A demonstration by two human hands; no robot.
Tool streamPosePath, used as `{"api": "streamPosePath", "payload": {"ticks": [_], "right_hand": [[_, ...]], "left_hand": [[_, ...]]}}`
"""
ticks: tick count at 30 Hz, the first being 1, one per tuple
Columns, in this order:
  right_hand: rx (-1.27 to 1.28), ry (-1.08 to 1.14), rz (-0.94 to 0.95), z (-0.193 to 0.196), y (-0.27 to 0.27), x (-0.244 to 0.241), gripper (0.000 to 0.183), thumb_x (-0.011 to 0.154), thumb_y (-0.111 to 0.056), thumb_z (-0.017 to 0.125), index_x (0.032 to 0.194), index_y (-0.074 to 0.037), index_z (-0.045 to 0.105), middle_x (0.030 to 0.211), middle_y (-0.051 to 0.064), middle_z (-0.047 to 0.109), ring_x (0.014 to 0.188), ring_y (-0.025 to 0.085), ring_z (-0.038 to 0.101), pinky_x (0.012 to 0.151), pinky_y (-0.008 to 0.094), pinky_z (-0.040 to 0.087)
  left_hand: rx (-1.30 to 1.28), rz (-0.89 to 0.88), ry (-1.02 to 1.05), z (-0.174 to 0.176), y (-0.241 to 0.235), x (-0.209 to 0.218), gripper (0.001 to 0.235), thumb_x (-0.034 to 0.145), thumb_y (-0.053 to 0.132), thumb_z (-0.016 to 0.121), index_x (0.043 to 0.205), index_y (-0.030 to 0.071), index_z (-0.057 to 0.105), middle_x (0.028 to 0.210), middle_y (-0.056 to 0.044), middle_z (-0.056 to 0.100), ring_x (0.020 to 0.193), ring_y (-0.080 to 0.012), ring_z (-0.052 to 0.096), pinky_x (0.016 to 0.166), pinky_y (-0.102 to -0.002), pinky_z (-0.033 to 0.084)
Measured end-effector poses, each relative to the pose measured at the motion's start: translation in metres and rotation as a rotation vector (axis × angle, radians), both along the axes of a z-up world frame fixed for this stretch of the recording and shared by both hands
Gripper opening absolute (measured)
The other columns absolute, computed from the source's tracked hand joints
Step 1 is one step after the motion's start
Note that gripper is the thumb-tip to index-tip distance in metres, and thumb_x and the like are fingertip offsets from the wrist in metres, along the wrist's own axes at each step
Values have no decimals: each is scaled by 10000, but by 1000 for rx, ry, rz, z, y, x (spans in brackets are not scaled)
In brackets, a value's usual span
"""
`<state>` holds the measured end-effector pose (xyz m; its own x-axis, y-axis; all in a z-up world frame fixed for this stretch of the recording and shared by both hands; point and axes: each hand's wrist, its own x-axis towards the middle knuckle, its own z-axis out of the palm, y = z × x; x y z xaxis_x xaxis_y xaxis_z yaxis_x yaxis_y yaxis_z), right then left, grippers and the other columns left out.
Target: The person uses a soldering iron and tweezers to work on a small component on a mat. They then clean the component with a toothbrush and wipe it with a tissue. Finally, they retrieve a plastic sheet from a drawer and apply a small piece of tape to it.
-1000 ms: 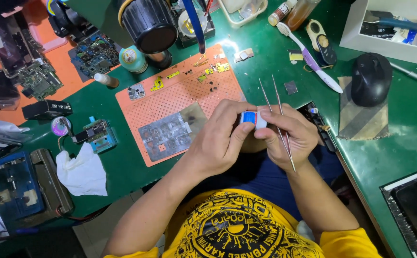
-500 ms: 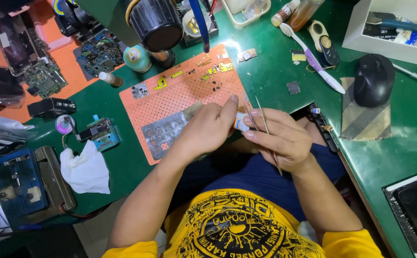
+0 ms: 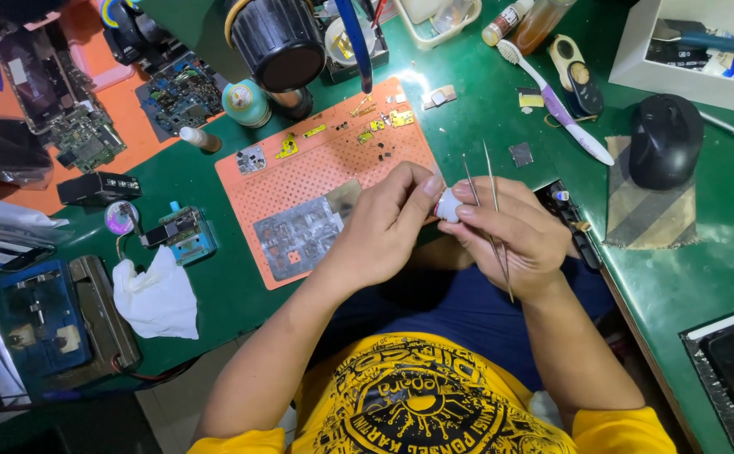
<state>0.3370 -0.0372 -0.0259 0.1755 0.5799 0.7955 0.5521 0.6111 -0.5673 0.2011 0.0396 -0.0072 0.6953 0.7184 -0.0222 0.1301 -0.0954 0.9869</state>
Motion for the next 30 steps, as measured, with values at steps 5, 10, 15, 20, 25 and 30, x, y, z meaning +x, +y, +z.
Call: {"api": "streamPosePath", "payload": {"ticks": [5,10,15,20,25,30], "right_hand": [[-3,-53,-44,4,3,6,114,698,55,699,793,35,638,800,207,632,727,385,608,639,426,500],[-369,-380,-299,-32,11,23,186,853,-88,574,1024,-20,603,951,136,621,885,317,565,813,403,394],[-323,-381,-294,-8,6,19,275,887,-137,561,1110,25,567,1024,167,604,927,327,547,872,411,323],[-375,-154,-138,18,-30,5,348,879,-163,440,1141,66,454,951,83,641,822,217,590,913,328,295],[-384,-109,30,45,-51,-3,211,789,-196,481,864,-9,543,818,143,619,741,251,644,763,387,376],[-366,-163,41,53,-45,-14,129,781,-123,530,855,-20,553,866,142,616,746,216,614,746,342,368]], "left_hand": [[45,123,172,-11,13,-12,524,929,322,244,637,-6,530,431,-128,406,413,-176,432,397,-310,394],[-531,59,-297,-6,2,-14,512,925,368,272,740,-20,549,455,-55,384,406,-81,386,410,-225,448],[-598,108,-398,-10,-13,-23,466,929,326,295,825,-54,545,526,-84,435,450,-75,412,439,-246,475],[-493,129,-434,-6,-17,-30,423,927,259,315,899,-98,541,517,-107,424,493,-98,443,492,-257,498],[-253,58,-193,0,-14,-36,361,916,338,301,900,60,531,751,-42,529,566,-93,461,532,-189,407],[-258,73,-183,4,-16,-34,334,915,325,316,902,66,526,713,-40,523,569,-89,473,523,-189,404]]}}
